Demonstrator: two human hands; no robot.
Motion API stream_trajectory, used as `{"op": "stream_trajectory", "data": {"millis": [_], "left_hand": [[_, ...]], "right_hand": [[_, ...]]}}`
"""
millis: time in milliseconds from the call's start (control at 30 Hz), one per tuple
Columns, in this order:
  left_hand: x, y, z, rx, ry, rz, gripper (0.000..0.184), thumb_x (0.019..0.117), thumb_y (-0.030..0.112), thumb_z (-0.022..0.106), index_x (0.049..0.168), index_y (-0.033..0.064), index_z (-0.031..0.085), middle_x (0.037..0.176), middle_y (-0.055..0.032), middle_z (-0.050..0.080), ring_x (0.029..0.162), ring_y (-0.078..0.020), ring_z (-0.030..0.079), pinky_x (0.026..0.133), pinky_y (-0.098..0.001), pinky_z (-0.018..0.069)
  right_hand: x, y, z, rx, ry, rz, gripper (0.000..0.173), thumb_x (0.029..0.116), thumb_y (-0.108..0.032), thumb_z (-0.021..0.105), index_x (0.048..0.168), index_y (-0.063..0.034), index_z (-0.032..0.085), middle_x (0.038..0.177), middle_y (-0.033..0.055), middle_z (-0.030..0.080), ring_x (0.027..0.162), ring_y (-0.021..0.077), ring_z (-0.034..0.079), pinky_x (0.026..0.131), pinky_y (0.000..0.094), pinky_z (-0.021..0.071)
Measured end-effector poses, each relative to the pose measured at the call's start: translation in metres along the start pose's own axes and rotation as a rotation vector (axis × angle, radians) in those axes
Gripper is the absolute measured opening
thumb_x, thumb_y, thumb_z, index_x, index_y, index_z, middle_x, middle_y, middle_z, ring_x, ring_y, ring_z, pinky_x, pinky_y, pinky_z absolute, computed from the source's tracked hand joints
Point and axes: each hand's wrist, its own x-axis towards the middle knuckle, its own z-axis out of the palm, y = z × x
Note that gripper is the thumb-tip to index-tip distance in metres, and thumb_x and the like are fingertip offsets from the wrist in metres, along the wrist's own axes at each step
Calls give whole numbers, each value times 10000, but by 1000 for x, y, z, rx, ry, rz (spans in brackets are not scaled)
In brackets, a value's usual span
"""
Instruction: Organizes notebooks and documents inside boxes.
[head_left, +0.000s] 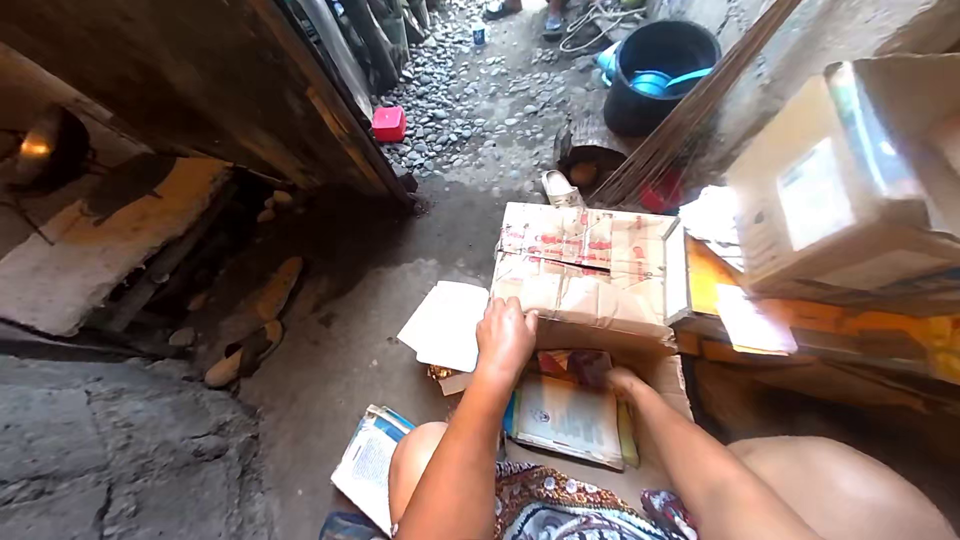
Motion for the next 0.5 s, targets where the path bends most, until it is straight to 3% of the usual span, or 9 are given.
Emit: {"op": "stream_trajectory", "data": {"millis": [100,267,500], "left_hand": [[-5,7,12,29,-48,72,503,1057,444,503,1346,46,607,1351,-209,604,1257,-387,588,1002,-577,494],[-25,19,23,64,-220,182,507,1056,454,513,1342,45,606,1338,-206,607,1238,-393,592,981,-579,496],[-32,23,30,119,-274,202,481,1056,429,525,1332,42,600,1318,-202,613,1223,-385,594,968,-566,494]], "right_hand": [[24,7,11,180,46,-17,481,1052,-229,569,1428,67,519,1466,280,522,1382,391,497,1150,556,398],[8,-7,6,426,38,-73,476,1023,-225,636,1407,38,537,1373,251,592,1250,353,593,1049,526,491],[16,-3,7,399,43,-86,457,1005,-233,666,1374,21,571,1323,240,623,1199,345,621,1010,525,514]]}}
